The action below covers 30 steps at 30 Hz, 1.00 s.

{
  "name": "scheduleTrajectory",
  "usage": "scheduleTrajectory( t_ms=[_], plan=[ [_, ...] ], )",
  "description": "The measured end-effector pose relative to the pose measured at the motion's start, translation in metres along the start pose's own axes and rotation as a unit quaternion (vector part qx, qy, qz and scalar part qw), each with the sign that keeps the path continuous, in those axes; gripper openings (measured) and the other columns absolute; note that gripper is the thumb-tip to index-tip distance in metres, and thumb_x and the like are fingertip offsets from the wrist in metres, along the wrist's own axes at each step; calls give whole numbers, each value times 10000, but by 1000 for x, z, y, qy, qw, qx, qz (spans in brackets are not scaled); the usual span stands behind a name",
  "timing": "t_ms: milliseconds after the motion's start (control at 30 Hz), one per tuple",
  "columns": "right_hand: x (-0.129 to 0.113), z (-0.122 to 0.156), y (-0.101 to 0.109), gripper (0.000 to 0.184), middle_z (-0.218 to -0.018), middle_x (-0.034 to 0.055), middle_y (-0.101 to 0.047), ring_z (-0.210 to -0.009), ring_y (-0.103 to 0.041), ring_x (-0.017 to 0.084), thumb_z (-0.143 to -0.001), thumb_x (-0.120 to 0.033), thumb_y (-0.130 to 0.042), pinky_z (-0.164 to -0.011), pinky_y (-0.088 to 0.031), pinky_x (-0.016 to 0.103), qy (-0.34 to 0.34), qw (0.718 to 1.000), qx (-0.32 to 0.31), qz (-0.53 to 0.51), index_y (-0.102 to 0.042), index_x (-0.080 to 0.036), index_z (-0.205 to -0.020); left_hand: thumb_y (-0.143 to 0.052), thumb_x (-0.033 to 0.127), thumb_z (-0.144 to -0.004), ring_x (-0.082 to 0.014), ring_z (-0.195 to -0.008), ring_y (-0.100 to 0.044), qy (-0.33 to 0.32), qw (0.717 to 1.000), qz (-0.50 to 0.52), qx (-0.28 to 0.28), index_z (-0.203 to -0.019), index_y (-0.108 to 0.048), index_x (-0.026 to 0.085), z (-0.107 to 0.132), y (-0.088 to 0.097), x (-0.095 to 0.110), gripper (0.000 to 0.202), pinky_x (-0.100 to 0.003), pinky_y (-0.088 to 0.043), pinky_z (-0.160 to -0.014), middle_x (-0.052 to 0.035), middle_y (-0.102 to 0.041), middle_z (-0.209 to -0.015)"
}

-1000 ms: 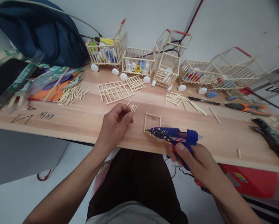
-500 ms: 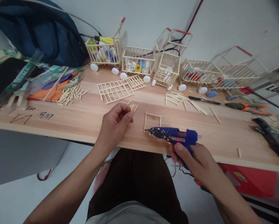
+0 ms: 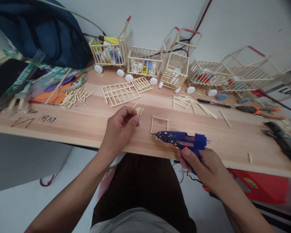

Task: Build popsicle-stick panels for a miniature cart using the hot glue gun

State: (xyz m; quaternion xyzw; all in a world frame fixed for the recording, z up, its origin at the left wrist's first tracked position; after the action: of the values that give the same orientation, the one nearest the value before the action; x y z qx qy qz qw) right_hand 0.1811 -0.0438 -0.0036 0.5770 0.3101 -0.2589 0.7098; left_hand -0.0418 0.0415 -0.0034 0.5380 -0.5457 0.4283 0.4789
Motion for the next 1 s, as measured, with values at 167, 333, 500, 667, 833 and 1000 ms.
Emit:
scheduleTrajectory(
  t_ms=[167, 333, 500, 667, 833, 1000],
  plan=[
    [1, -1, 0, 530, -542, 0, -492, -519, -459, 118, -963, -560, -355, -516, -345, 251, 1, 1000, 13, 3, -489, -199, -598, -624, 251, -856, -112, -678, -553, 0, 1000, -5, 2, -807, -579, 187, 0, 0, -1, 93, -232, -472, -685, 15, -560, -722],
    [1, 0, 0, 537, -525, -1, -485, -496, -441, 116, -947, -582, -360, -494, -340, 250, -13, 1000, 20, 13, -474, -202, -587, -631, 240, -852, -103, -679, -554, 2, 1000, 5, 3, -809, -578, 184, 0, 0, -1, 88, -221, -467, -688, 20, -558, -726],
    [0, 0, 1, 530, -521, -4, -467, -498, -429, 115, -939, -592, -367, -480, -332, 247, -16, 999, 25, 16, -468, -203, -593, -623, 235, -852, -112, -677, -557, 2, 1000, -5, 7, -797, -574, 188, 1, 0, 1, 88, -230, -471, -684, 17, -556, -719],
    [0, 0, 2, 519, -517, -14, -428, -487, -393, 111, -935, -597, -371, -469, -306, 254, -9, 999, 31, 22, -445, -210, -598, -622, 238, -847, -109, -668, -558, 1, 1000, -5, 10, -794, -573, 186, 1, 1, 1, 89, -227, -472, -680, 21, -557, -711],
    [0, 0, 2, 515, -515, -18, -416, -479, -392, 110, -941, -590, -363, -477, -300, 261, -2, 999, 34, 29, -434, -213, -597, -624, 240, -848, -115, -670, -557, 2, 1000, -7, 11, -797, -572, 189, 1, 1, 0, 88, -236, -479, -685, 18, -560, -704],
    [0, -1, 2, 519, -509, -14, -427, -473, -401, 113, -930, -604, -370, -468, -304, 262, -6, 999, 39, 37, -433, -214, -593, -619, 226, -850, -108, -671, -553, -2, 1000, -5, 9, -795, -574, 185, 1, 1, 1, 83, -230, -476, -684, 17, -560, -718]
  ],
)
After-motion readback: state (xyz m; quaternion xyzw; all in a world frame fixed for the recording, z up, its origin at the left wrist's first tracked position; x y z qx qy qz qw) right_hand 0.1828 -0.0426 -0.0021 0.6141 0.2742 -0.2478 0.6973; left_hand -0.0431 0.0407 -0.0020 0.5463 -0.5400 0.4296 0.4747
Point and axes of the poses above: each hand's wrist, its own z-axis away from the middle knuckle, its own y-axis out of the back of the hand, x = y × z, the point moved 6 cm from there along -z, towards the middle knuckle
